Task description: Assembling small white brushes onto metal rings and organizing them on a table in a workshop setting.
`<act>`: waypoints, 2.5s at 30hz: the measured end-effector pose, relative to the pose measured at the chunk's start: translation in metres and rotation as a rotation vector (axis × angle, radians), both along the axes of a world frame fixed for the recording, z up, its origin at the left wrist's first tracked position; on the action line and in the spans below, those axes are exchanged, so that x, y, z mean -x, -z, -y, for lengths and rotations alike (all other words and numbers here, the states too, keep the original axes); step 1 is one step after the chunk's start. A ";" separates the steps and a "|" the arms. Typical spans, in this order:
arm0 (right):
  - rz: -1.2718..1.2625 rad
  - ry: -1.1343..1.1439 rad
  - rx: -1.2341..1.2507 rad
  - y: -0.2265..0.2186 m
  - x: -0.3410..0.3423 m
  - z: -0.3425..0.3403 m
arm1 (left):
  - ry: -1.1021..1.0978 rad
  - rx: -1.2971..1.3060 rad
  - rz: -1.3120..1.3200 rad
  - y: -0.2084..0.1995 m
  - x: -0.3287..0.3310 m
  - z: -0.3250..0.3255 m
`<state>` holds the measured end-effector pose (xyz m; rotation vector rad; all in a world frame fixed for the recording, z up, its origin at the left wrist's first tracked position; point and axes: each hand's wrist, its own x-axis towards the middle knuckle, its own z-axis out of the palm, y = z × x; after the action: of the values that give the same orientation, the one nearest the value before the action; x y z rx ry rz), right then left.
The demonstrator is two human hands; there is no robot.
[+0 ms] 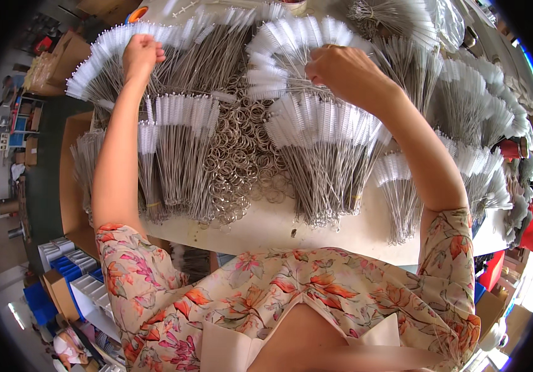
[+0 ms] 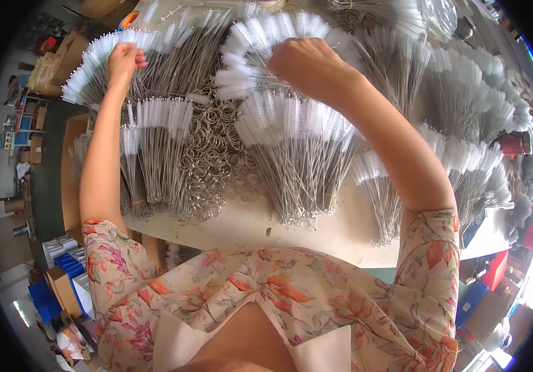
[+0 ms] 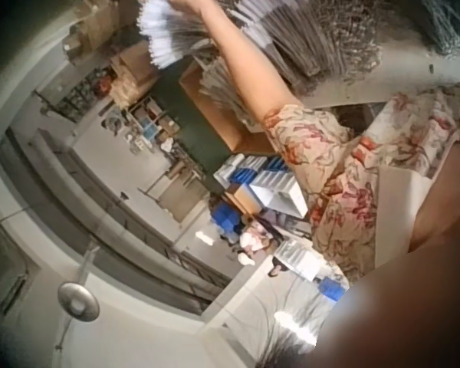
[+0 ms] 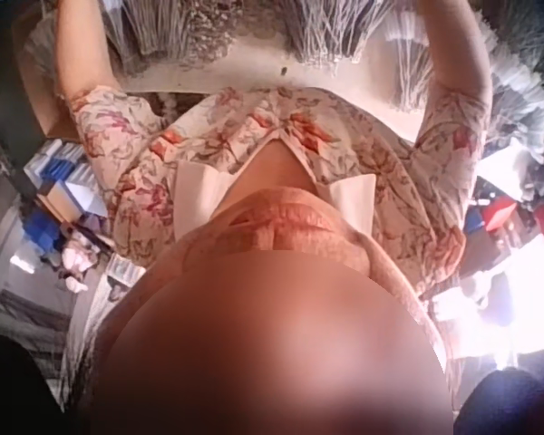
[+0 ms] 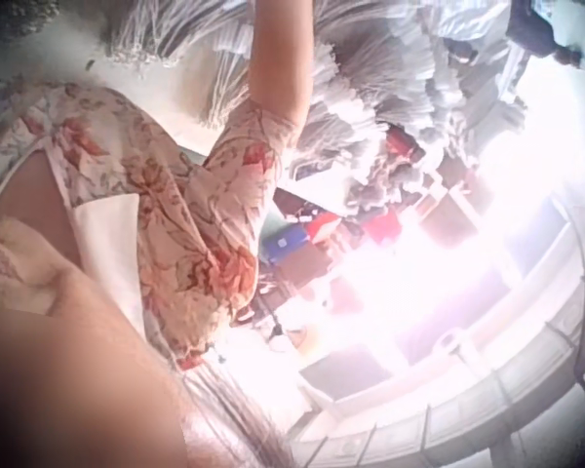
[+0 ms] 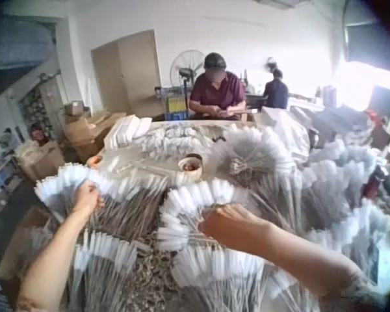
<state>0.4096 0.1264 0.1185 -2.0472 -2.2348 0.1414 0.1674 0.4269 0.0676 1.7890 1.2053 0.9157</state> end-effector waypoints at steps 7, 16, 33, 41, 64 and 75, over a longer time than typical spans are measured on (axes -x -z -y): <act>0.491 0.027 -0.323 -0.089 0.024 0.028 | 0.374 -0.413 -0.491 0.011 -0.066 0.042; -0.171 -0.122 0.207 -0.040 -0.020 0.056 | 0.242 -0.242 -0.226 -0.011 -0.057 0.044; 0.007 0.684 -0.025 0.029 -0.150 0.078 | 0.566 0.133 0.109 -0.034 0.025 0.286; -0.151 0.645 -0.793 -0.036 -0.217 0.132 | 0.741 0.782 0.438 -0.022 -0.017 0.316; 0.291 1.309 -0.207 -0.032 -0.308 0.228 | 0.100 0.483 0.678 -0.015 0.100 0.278; -1.577 0.013 -0.562 -0.067 0.009 0.139 | 0.724 0.064 0.535 -0.081 -0.025 0.339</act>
<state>0.4011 -0.0122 0.1856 -0.9055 -1.0236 0.7053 0.1927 0.0884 0.1482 1.5952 0.2090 0.8167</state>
